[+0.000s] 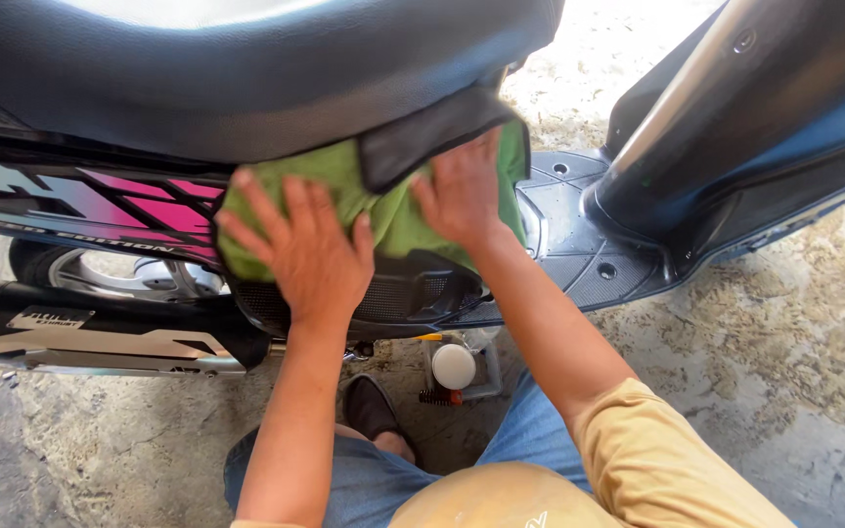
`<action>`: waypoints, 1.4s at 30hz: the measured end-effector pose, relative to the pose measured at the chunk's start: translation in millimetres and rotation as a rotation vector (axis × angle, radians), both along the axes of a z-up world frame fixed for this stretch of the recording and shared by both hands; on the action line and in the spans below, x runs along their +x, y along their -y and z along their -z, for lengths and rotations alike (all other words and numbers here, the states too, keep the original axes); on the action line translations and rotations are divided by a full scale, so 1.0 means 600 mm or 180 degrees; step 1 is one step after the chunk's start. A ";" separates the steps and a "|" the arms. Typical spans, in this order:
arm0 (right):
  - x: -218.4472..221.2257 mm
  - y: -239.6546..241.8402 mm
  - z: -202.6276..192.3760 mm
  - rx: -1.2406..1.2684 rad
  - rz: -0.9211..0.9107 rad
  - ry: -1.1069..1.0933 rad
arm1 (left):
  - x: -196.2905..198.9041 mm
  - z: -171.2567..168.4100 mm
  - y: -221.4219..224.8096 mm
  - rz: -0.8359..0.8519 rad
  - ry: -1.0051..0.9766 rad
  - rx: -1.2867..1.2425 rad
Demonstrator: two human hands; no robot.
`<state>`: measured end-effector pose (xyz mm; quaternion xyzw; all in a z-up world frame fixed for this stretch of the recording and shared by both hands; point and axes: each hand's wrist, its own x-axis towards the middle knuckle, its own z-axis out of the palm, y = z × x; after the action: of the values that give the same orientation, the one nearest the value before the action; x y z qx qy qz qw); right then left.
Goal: The person applies a white substance from a jar to a scooter using a yellow brush, then wipes the scooter with a green cloth. The person cleans the front, side panels, and rear sections of the scooter.
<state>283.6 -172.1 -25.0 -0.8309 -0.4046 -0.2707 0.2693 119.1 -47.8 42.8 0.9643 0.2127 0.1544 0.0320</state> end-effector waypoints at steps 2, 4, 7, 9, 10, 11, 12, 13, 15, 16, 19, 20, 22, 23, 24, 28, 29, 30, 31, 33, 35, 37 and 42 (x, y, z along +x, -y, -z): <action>-0.005 -0.010 0.012 0.0691 0.0318 -0.0672 | 0.015 0.002 0.019 0.0446 0.0475 0.0598; -0.030 -0.038 0.016 0.0103 0.0463 -0.0830 | 0.027 0.002 0.019 0.0538 0.0628 0.0851; -0.050 -0.036 0.021 -0.0230 0.0175 -0.0384 | 0.035 0.007 0.011 0.0078 0.0399 0.1002; -0.045 -0.015 0.035 -0.0050 -0.0166 -0.0111 | 0.036 0.015 0.015 -0.0316 0.0364 0.1508; -0.027 -0.007 0.041 0.0419 -0.0082 -0.0207 | 0.042 0.017 0.018 -0.0236 0.0393 0.1263; -0.003 -0.005 0.047 0.0891 -0.0001 -0.0296 | 0.049 0.020 0.023 -0.0155 0.0420 0.1017; 0.019 -0.009 0.057 0.1360 0.0073 -0.0404 | 0.051 0.022 0.028 -0.0081 0.0417 0.0771; 0.033 -0.016 0.071 0.1483 0.0282 -0.0707 | 0.050 0.024 0.034 0.0118 0.0484 0.0809; 0.064 -0.037 0.090 0.1698 0.0511 -0.1057 | 0.059 0.026 0.037 0.0492 0.0698 0.0904; 0.067 -0.040 0.100 0.1779 0.0526 -0.1154 | 0.060 0.027 0.040 0.0512 0.0645 0.0906; 0.069 -0.022 0.120 0.2080 0.0374 -0.1255 | 0.070 0.025 0.038 0.0596 0.0602 0.0875; 0.071 -0.009 0.127 0.2172 0.0263 -0.1332 | 0.070 0.024 0.040 0.0642 0.0618 0.0817; 0.075 0.014 0.145 0.2610 -0.0143 -0.1681 | 0.075 0.023 0.046 0.0796 0.0664 0.0715; 0.093 0.020 0.153 0.2841 -0.0183 -0.1820 | 0.079 0.021 0.053 0.0906 0.0695 0.0669; 0.117 0.017 0.162 0.3068 -0.0236 -0.1974 | 0.083 0.019 0.055 0.1004 0.0719 0.0627; 0.212 -0.006 0.213 0.3442 -0.0551 -0.1560 | 0.104 0.012 0.055 0.1044 0.0697 0.0600; 0.234 -0.006 0.223 0.3271 -0.0649 -0.1618 | 0.106 0.015 0.055 0.1090 0.0695 0.0548; 0.215 0.007 0.246 0.3094 -0.0696 -0.1716 | 0.091 0.022 0.062 0.1158 0.0644 0.0464; 0.182 0.023 0.266 0.2959 -0.0500 -0.2094 | 0.074 0.029 0.070 0.1133 0.0577 0.0421; 0.137 0.035 0.261 0.2689 -0.0209 -0.2649 | 0.073 0.026 0.073 0.1090 0.0627 0.0423; 0.048 0.043 0.252 0.1573 -0.0048 -0.1457 | 0.069 0.023 0.084 0.0934 0.0412 0.0543; -0.020 0.057 0.243 0.1118 0.0070 -0.0666 | 0.050 0.026 0.092 0.0866 0.0262 0.0535; 0.134 0.048 0.187 0.1941 -0.0440 -0.2847 | 0.037 0.039 0.101 0.0980 0.0665 0.0753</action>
<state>364.0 -200.7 -136.9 -0.7208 -0.2074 0.0224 0.6610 141.3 -108.5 19.7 0.9612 0.0389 0.2707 -0.0363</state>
